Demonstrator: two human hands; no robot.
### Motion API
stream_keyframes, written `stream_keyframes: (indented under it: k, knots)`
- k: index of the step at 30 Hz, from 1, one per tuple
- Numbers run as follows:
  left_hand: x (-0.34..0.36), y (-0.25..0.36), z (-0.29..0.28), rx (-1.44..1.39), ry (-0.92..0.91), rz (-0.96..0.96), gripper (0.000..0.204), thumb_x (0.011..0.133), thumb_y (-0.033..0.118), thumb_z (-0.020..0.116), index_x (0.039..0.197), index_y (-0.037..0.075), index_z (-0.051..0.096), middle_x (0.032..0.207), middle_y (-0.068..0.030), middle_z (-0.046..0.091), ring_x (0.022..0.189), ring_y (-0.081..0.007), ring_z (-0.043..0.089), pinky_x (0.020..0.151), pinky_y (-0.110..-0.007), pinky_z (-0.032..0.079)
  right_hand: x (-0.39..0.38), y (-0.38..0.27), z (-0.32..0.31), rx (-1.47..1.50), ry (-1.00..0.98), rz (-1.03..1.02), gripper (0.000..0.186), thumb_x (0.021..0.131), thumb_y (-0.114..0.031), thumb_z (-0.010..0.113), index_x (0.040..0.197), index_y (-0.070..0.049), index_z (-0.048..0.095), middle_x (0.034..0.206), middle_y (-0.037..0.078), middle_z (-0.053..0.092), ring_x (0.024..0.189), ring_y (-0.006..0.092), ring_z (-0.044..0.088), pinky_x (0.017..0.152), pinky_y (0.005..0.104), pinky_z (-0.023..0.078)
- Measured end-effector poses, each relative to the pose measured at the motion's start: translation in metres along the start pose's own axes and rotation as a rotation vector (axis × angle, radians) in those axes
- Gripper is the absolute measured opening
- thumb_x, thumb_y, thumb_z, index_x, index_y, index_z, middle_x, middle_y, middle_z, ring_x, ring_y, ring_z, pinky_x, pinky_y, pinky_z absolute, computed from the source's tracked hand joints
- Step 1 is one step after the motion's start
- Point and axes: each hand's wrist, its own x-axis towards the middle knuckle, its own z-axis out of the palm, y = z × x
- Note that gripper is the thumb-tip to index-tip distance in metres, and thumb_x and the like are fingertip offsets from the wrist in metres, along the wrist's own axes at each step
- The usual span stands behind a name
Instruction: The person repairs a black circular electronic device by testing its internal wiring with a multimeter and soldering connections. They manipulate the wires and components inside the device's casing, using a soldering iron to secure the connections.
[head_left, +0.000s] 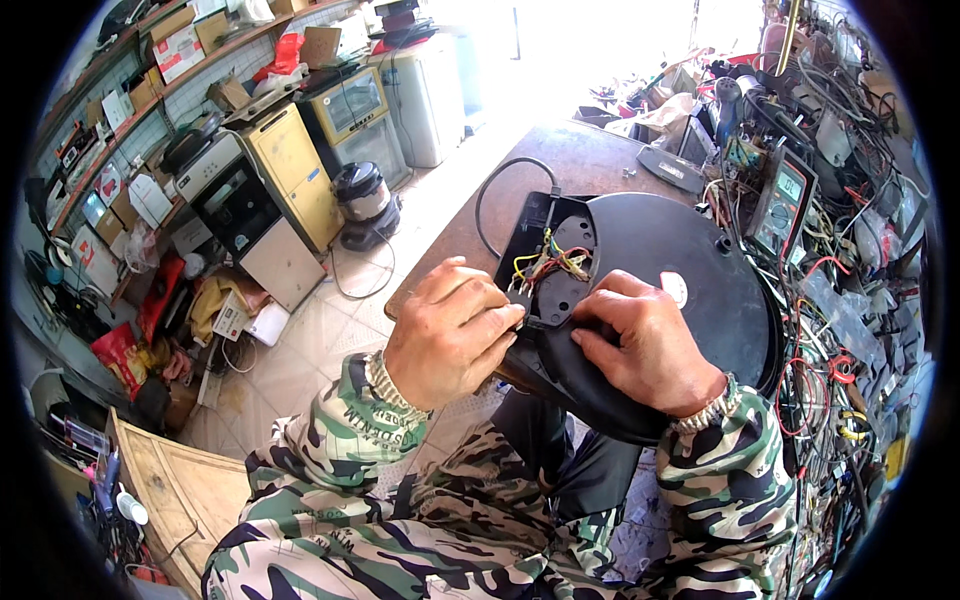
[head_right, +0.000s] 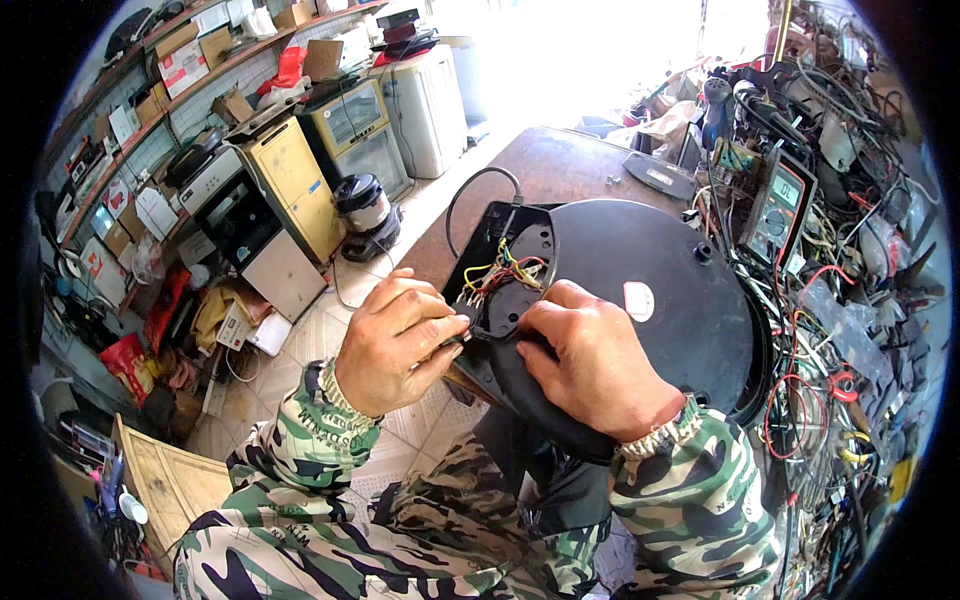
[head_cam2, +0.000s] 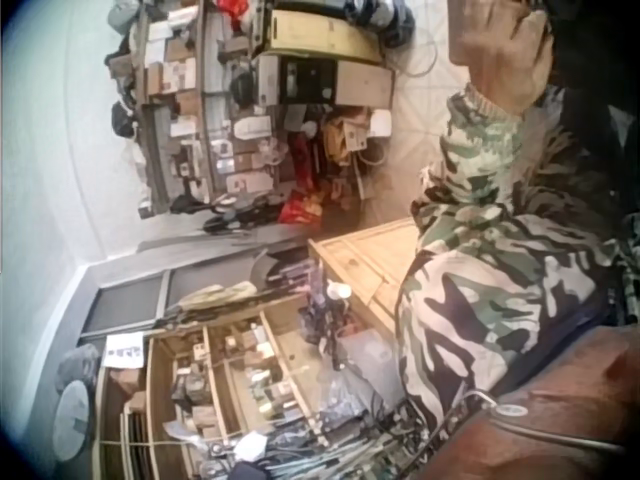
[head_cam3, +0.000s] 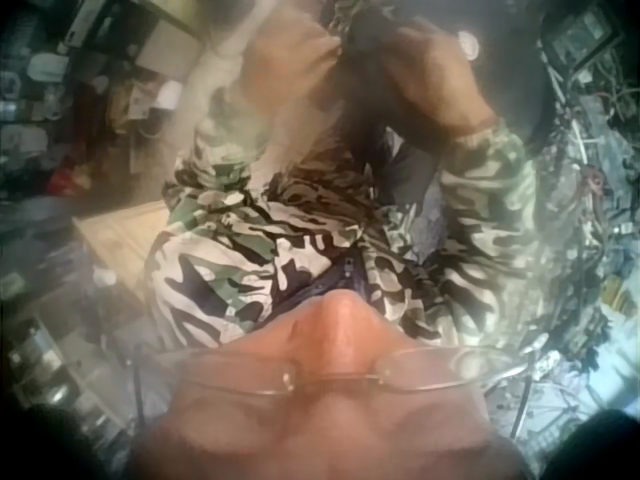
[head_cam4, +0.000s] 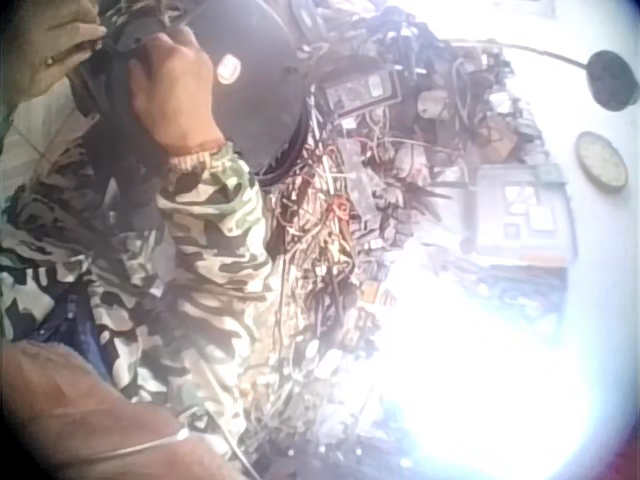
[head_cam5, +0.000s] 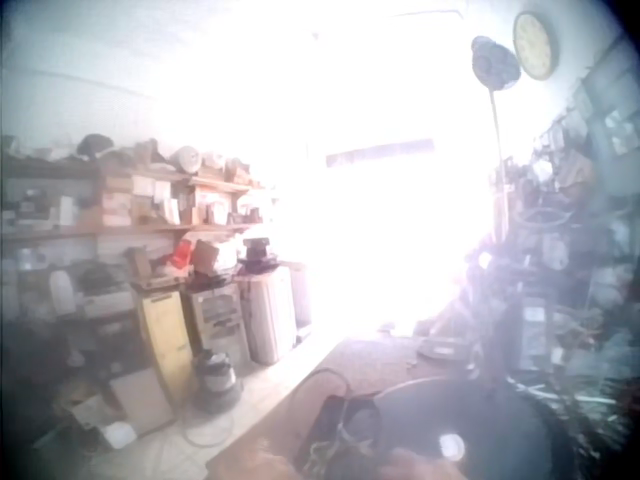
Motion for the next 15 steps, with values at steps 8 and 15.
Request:
stream_keyframes:
  k: [8,15]
  knots:
    - [-0.005,0.011,0.000,-0.004,0.041,-0.045,0.043,0.072,0.006,0.084,0.113,0.004,0.072,0.113,-0.0116,0.066,0.111,-0.0332,0.063,0.095,-0.046,0.053,-0.012,-0.014,-0.021,-0.108,-0.016,-0.002,0.022,0.083,-0.011,0.077,0.100,0.002,0.073,0.097,0.019,0.067,0.090,0.0399,0.068,0.080,0.0440,0.056]
    - [-0.023,0.008,0.019,-0.167,0.061,-0.339,0.070,0.087,0.024,0.080,0.148,0.007,0.051,0.144,-0.0201,0.052,0.133,-0.0345,0.053,0.107,-0.043,0.048,-0.096,-0.026,-0.078,-0.377,-0.125,-0.027,0.083,0.069,-0.054,0.088,0.130,-0.003,0.064,0.132,0.023,0.060,0.128,0.0456,0.054,0.108,0.0545,0.044]
